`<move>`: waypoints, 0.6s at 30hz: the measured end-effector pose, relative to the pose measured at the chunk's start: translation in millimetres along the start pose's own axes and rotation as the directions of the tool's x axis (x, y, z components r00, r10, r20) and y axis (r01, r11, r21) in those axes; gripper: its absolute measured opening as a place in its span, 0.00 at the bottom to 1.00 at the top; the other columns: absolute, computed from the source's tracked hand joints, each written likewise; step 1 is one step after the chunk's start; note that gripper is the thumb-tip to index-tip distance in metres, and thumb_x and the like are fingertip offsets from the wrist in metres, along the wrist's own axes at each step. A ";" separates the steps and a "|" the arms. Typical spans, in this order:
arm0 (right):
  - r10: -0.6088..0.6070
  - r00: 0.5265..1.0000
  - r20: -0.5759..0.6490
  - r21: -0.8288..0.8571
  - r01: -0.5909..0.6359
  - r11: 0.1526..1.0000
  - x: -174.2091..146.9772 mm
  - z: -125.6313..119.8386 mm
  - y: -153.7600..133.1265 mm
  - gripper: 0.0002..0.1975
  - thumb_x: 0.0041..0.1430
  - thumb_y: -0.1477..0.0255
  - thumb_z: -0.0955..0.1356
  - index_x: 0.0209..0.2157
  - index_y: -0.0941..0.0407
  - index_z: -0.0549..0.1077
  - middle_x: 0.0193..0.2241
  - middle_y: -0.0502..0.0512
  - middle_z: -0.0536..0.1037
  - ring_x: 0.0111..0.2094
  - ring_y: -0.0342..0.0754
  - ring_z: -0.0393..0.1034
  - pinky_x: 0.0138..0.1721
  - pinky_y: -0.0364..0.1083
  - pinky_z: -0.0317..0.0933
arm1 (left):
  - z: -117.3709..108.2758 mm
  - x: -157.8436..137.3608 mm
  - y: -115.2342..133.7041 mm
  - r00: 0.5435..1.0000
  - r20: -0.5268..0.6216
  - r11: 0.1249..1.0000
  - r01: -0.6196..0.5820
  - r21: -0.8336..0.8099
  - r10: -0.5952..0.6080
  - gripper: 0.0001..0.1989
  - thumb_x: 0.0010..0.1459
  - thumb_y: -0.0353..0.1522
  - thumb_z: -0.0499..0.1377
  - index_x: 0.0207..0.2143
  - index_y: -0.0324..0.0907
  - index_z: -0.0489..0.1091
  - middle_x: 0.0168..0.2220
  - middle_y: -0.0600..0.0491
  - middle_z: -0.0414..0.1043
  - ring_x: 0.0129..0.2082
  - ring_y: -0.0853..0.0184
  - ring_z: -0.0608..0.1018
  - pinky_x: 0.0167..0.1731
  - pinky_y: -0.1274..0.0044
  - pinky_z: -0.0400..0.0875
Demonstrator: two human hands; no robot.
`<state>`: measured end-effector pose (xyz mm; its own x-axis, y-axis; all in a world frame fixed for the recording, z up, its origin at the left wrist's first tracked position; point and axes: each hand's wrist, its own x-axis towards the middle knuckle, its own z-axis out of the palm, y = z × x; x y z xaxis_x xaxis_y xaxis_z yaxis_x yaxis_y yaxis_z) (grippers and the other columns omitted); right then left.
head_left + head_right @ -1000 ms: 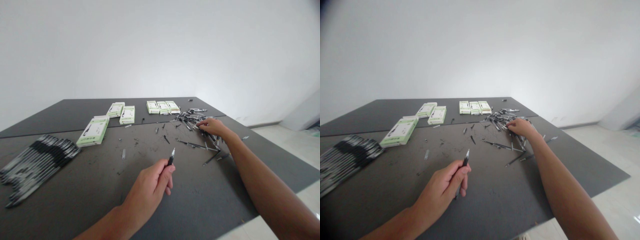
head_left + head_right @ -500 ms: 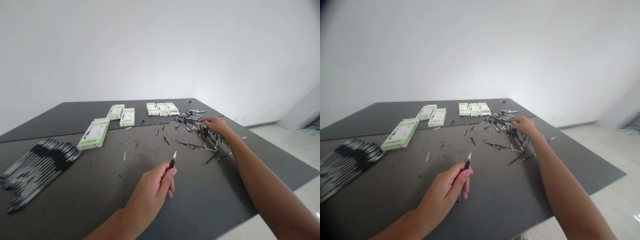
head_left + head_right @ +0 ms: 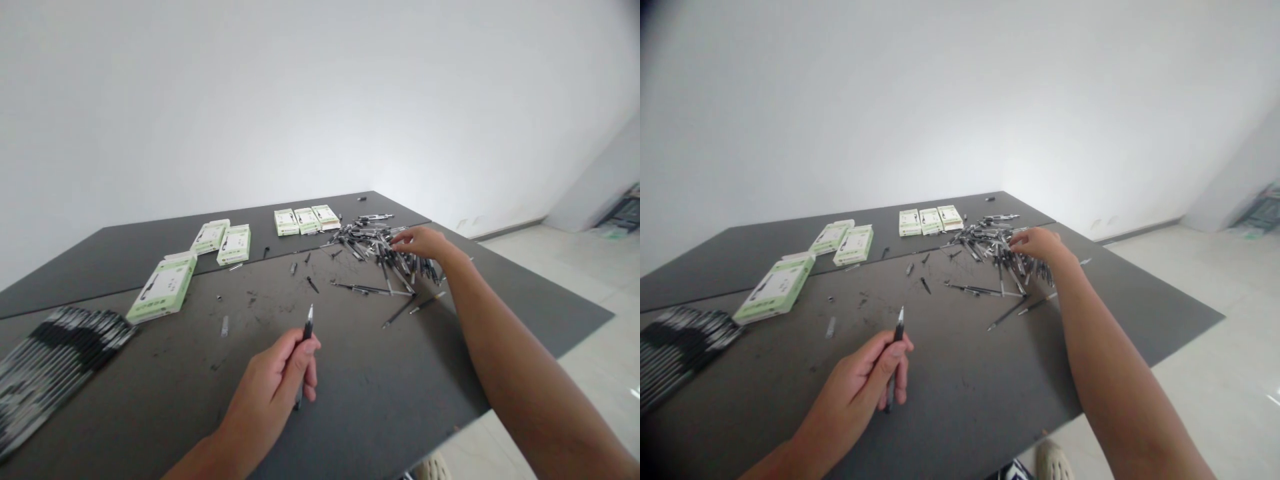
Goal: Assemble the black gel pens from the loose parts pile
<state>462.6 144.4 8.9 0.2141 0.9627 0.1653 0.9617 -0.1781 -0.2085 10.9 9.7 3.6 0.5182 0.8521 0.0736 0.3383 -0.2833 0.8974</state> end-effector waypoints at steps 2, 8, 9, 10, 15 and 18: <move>0.010 1.000 -0.001 0.010 -0.010 1.000 -0.8 -1.9 6.8 0.19 0.55 0.50 0.74 0.44 0.42 0.88 0.37 0.53 0.87 0.37 0.55 0.79 0.37 0.50 0.66 | -0.1 -0.3 -0.8 1.000 0.001 1.000 0.016 0.006 -0.017 0.19 0.77 0.47 0.48 0.43 0.45 0.70 0.23 0.58 0.74 0.19 0.70 0.72 0.23 0.79 0.68; 0.016 0.999 0.034 0.072 -0.019 0.997 -4.7 1.0 20.2 0.22 0.57 0.44 0.72 0.39 0.44 0.89 0.30 0.54 0.86 0.35 0.55 0.79 0.36 0.49 0.68 | -1.1 0.3 -2.5 0.997 -0.022 0.997 0.070 0.012 -0.070 0.19 0.77 0.48 0.49 0.45 0.44 0.69 0.23 0.58 0.75 0.19 0.70 0.73 0.22 0.80 0.70; 0.017 0.999 0.042 0.080 -0.020 0.997 -4.9 1.2 21.1 0.22 0.57 0.44 0.73 0.39 0.45 0.89 0.30 0.55 0.86 0.35 0.55 0.79 0.37 0.49 0.69 | -1.3 0.4 -2.5 0.997 -0.026 0.997 0.070 0.015 -0.069 0.19 0.77 0.48 0.49 0.45 0.44 0.69 0.23 0.58 0.75 0.18 0.70 0.73 0.22 0.80 0.70; 0.016 0.999 0.049 0.088 -0.020 0.996 -4.8 1.1 21.8 0.21 0.56 0.45 0.74 0.39 0.45 0.89 0.30 0.55 0.86 0.35 0.56 0.80 0.37 0.49 0.69 | -1.4 0.5 -2.4 0.997 -0.028 0.997 0.069 0.018 -0.068 0.19 0.77 0.48 0.49 0.45 0.44 0.69 0.22 0.58 0.75 0.18 0.70 0.73 0.22 0.80 0.70; 0.002 0.997 0.075 0.124 -0.012 0.992 -3.9 -4.0 25.3 0.16 0.55 0.53 0.76 0.41 0.44 0.89 0.31 0.53 0.87 0.37 0.56 0.81 0.41 0.50 0.72 | -1.9 0.9 -4.4 0.996 -0.041 0.997 0.076 0.011 -0.075 0.18 0.76 0.48 0.49 0.46 0.44 0.69 0.23 0.58 0.74 0.19 0.69 0.74 0.22 0.80 0.71; 0.008 0.993 0.119 0.148 -0.026 0.989 -5.5 -8.8 28.3 0.14 0.54 0.58 0.77 0.42 0.45 0.89 0.33 0.52 0.88 0.38 0.55 0.81 0.44 0.49 0.73 | -2.6 1.3 -8.2 0.996 -0.035 0.997 0.079 0.017 -0.078 0.20 0.76 0.49 0.49 0.47 0.44 0.68 0.23 0.58 0.73 0.19 0.68 0.75 0.21 0.80 0.72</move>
<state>490.1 132.2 10.6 0.2003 0.9786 0.0480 0.9197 -0.1709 -0.3534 6.7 14.2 -2.5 0.4624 0.8865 0.0180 0.3918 -0.2225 0.8928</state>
